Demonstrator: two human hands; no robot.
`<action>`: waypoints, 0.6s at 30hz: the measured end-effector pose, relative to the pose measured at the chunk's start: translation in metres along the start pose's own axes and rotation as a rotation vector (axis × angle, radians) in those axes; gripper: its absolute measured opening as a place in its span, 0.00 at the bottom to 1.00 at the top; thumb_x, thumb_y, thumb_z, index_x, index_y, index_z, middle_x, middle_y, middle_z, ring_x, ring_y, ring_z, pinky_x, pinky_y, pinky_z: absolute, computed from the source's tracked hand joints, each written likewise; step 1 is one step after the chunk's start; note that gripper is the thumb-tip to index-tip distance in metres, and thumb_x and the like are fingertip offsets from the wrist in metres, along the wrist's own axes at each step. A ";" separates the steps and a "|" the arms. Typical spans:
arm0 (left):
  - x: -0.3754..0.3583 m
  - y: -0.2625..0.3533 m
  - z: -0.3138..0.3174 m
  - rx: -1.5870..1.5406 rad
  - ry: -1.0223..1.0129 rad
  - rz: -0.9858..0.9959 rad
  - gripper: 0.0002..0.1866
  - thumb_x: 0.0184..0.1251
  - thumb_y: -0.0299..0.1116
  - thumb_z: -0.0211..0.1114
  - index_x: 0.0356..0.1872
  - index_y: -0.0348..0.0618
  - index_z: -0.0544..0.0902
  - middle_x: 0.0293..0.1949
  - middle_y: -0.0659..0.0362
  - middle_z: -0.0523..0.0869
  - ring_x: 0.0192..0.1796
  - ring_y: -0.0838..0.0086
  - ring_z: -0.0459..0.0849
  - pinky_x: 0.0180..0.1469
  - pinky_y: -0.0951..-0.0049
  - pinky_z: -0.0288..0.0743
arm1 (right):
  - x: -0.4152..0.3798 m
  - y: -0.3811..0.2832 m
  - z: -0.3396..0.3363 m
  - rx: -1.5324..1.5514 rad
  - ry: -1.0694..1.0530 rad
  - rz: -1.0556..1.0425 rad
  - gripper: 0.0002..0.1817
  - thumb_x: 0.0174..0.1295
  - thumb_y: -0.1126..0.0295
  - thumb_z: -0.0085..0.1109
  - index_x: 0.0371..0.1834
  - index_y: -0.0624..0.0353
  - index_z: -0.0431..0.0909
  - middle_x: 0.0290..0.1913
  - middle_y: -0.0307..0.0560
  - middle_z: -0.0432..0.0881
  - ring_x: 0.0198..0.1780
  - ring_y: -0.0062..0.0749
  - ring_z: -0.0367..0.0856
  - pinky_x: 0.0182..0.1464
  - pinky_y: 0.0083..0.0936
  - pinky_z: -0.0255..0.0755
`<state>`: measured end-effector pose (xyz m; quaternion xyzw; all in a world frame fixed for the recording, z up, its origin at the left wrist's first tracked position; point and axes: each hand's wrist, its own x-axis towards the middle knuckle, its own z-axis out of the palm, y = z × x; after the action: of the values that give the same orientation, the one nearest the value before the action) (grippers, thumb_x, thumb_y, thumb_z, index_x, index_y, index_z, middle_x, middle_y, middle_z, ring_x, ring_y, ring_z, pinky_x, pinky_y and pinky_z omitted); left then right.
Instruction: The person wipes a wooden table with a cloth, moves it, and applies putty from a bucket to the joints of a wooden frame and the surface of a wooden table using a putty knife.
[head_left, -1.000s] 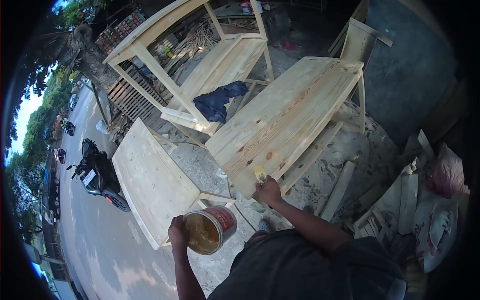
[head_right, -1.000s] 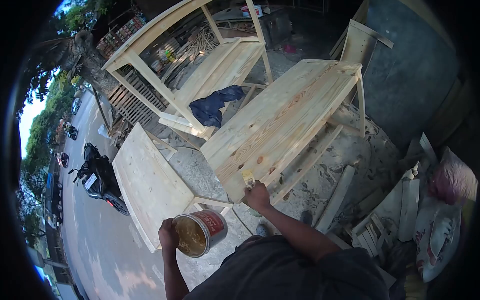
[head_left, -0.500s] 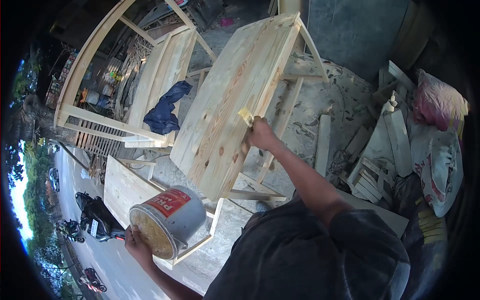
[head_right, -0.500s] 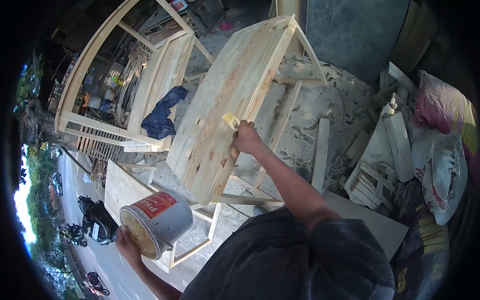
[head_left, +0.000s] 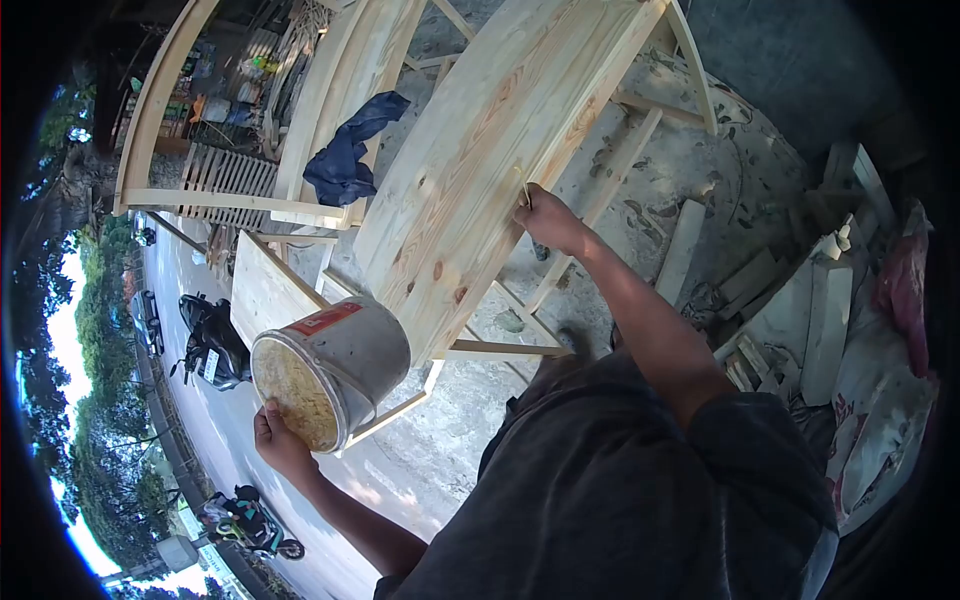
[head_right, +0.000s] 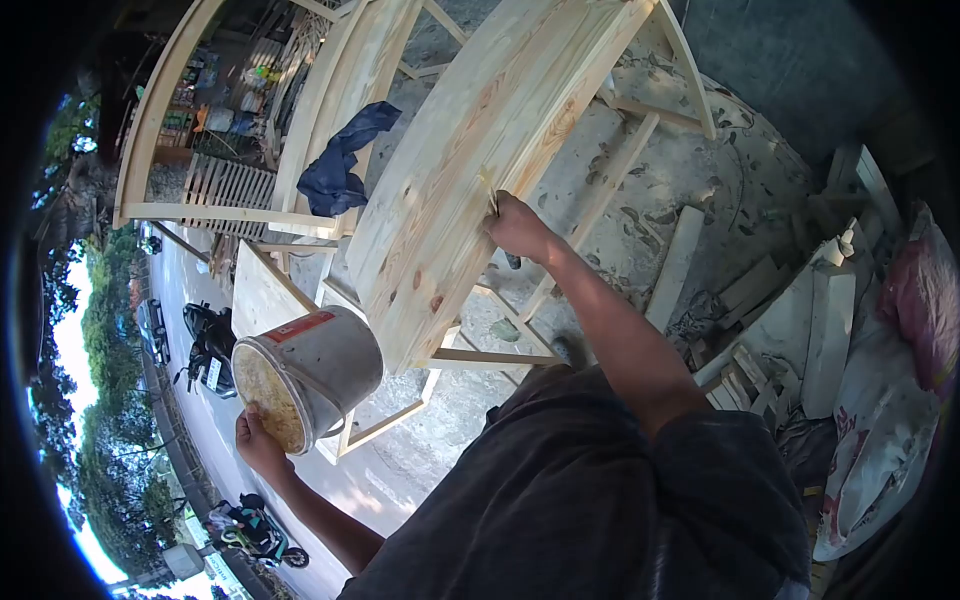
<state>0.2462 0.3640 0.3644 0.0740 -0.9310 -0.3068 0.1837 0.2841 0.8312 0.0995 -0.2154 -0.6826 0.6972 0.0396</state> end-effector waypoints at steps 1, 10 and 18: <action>0.002 0.001 0.006 -0.036 0.022 -0.050 0.17 0.84 0.40 0.62 0.43 0.34 0.88 0.33 0.61 0.86 0.37 0.76 0.81 0.42 0.71 0.76 | 0.005 0.008 0.001 0.017 0.023 0.002 0.20 0.73 0.67 0.57 0.62 0.71 0.75 0.41 0.47 0.83 0.43 0.30 0.80 0.50 0.31 0.76; 0.026 -0.035 0.106 -0.387 -0.214 -0.359 0.16 0.83 0.40 0.61 0.49 0.35 0.85 0.38 0.54 0.88 0.35 0.70 0.89 0.31 0.71 0.85 | -0.021 0.046 0.011 -0.068 0.190 -0.056 0.20 0.74 0.64 0.59 0.58 0.72 0.74 0.44 0.61 0.85 0.48 0.50 0.86 0.54 0.40 0.79; 0.043 -0.048 0.151 -0.265 -0.219 -0.180 0.21 0.82 0.43 0.62 0.48 0.27 0.83 0.39 0.47 0.88 0.30 0.67 0.89 0.26 0.70 0.84 | -0.136 0.044 0.072 -0.328 0.058 0.145 0.25 0.72 0.68 0.62 0.67 0.71 0.72 0.49 0.74 0.85 0.51 0.67 0.88 0.54 0.51 0.81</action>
<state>0.1494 0.3971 0.2356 0.0982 -0.8864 -0.4481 0.0614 0.3920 0.7131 0.0885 -0.2875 -0.7683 0.5712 -0.0267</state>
